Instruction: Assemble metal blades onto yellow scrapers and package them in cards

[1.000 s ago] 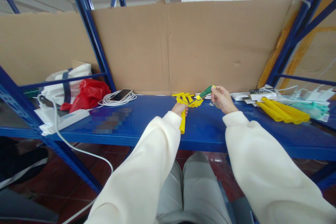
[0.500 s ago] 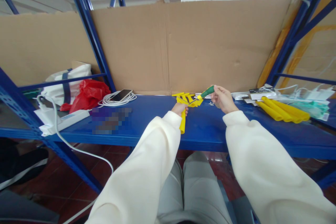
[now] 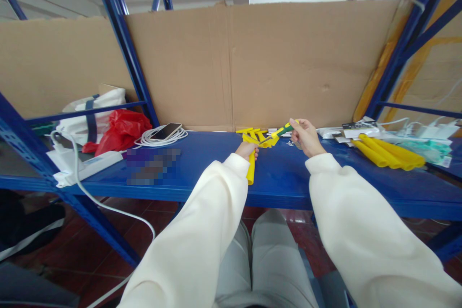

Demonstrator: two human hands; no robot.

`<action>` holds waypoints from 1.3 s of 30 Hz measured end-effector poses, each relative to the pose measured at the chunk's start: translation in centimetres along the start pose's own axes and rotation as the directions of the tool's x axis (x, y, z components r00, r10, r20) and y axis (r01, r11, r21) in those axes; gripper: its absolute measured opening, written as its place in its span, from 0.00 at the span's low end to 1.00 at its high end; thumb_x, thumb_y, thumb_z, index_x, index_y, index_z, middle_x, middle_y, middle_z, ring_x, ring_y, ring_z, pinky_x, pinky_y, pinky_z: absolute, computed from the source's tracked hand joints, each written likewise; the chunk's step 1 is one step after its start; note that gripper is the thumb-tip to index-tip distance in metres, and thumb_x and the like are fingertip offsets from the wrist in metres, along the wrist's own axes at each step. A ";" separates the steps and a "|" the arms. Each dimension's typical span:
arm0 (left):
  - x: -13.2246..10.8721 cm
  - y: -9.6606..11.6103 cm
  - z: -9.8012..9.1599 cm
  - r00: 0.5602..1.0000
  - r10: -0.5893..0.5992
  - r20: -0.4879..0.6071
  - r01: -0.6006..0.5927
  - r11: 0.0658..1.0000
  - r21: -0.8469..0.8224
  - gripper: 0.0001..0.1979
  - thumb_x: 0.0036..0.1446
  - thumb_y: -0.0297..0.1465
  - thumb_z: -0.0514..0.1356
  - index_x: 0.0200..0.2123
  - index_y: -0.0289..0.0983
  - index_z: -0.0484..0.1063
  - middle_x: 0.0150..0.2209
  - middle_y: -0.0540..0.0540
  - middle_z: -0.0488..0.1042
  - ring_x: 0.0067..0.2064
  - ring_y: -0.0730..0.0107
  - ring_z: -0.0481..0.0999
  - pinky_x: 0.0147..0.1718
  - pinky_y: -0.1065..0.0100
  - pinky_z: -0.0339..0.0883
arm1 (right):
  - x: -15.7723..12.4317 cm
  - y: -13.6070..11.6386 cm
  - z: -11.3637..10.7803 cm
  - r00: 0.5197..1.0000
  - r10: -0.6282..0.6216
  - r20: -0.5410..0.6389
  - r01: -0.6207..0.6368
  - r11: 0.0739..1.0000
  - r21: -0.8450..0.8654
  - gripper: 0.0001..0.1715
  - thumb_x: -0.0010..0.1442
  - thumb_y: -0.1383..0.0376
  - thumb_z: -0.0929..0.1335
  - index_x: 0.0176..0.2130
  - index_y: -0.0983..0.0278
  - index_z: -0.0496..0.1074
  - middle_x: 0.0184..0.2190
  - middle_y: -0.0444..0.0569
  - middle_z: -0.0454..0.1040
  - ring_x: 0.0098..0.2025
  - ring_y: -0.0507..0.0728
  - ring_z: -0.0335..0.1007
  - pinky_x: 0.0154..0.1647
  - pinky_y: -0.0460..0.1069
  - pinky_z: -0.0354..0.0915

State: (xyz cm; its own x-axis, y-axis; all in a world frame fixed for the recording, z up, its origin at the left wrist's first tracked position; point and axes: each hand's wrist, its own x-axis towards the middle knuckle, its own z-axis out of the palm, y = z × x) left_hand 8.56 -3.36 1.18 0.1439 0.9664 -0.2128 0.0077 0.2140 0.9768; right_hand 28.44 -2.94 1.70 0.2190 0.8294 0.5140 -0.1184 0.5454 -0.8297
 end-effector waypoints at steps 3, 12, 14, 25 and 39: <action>-0.1 0.0 -0.1 1.000 0.004 0.003 -0.004 1.000 0.002 0.05 0.62 0.20 0.58 0.40 0.33 0.70 0.18 0.58 0.60 0.17 0.80 0.58 0.19 0.75 0.54 | -0.1 -0.1 -0.1 1.000 0.003 0.022 -0.002 1.000 -0.029 0.33 0.42 0.42 0.80 0.33 0.59 0.66 0.13 0.32 0.61 0.12 0.46 0.53 0.11 0.42 0.49; 1.1 -0.5 0.1 0.998 0.033 -0.057 -0.032 0.999 0.012 0.07 0.62 0.27 0.62 0.31 0.36 0.68 0.18 0.57 0.58 0.17 0.79 0.58 0.20 0.73 0.58 | 0.0 -0.3 -0.2 0.983 0.021 0.180 -0.027 0.999 0.028 0.29 0.45 0.46 0.81 0.33 0.59 0.68 0.18 0.37 0.69 0.17 0.47 0.63 0.17 0.42 0.59; 1.4 -0.7 0.1 0.997 0.029 -0.065 -0.029 1.000 0.002 0.06 0.62 0.27 0.63 0.32 0.36 0.69 0.18 0.57 0.58 0.17 0.80 0.57 0.21 0.73 0.59 | 0.0 -0.2 -0.2 0.990 0.020 0.142 -0.022 1.000 0.016 0.31 0.43 0.46 0.81 0.33 0.59 0.67 0.16 0.35 0.67 0.16 0.47 0.61 0.16 0.42 0.58; 1.5 -0.8 0.0 0.999 0.033 -0.014 -0.033 0.999 -0.003 0.06 0.60 0.28 0.64 0.42 0.35 0.73 0.18 0.58 0.59 0.17 0.80 0.57 0.20 0.75 0.57 | -0.1 -0.1 0.1 0.999 0.005 0.034 -0.004 0.999 -0.048 0.34 0.40 0.43 0.81 0.32 0.58 0.65 0.13 0.32 0.62 0.12 0.46 0.54 0.12 0.41 0.52; 1.5 -0.8 0.0 0.999 0.034 -0.039 -0.033 0.999 0.027 0.06 0.64 0.27 0.60 0.43 0.34 0.74 0.19 0.56 0.60 0.19 0.77 0.60 0.23 0.72 0.62 | 0.0 -0.1 -0.2 0.985 0.063 0.161 -0.066 0.998 0.009 0.29 0.47 0.45 0.79 0.31 0.60 0.68 0.18 0.39 0.71 0.18 0.48 0.66 0.18 0.43 0.62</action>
State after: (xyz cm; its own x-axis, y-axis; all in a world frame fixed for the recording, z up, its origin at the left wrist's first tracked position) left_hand 8.80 -2.06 0.10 0.1052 0.9780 -0.1803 0.0299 0.1781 0.9836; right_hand 28.64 -3.01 1.70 0.0526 0.8709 0.4887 -0.1413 0.4909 -0.8597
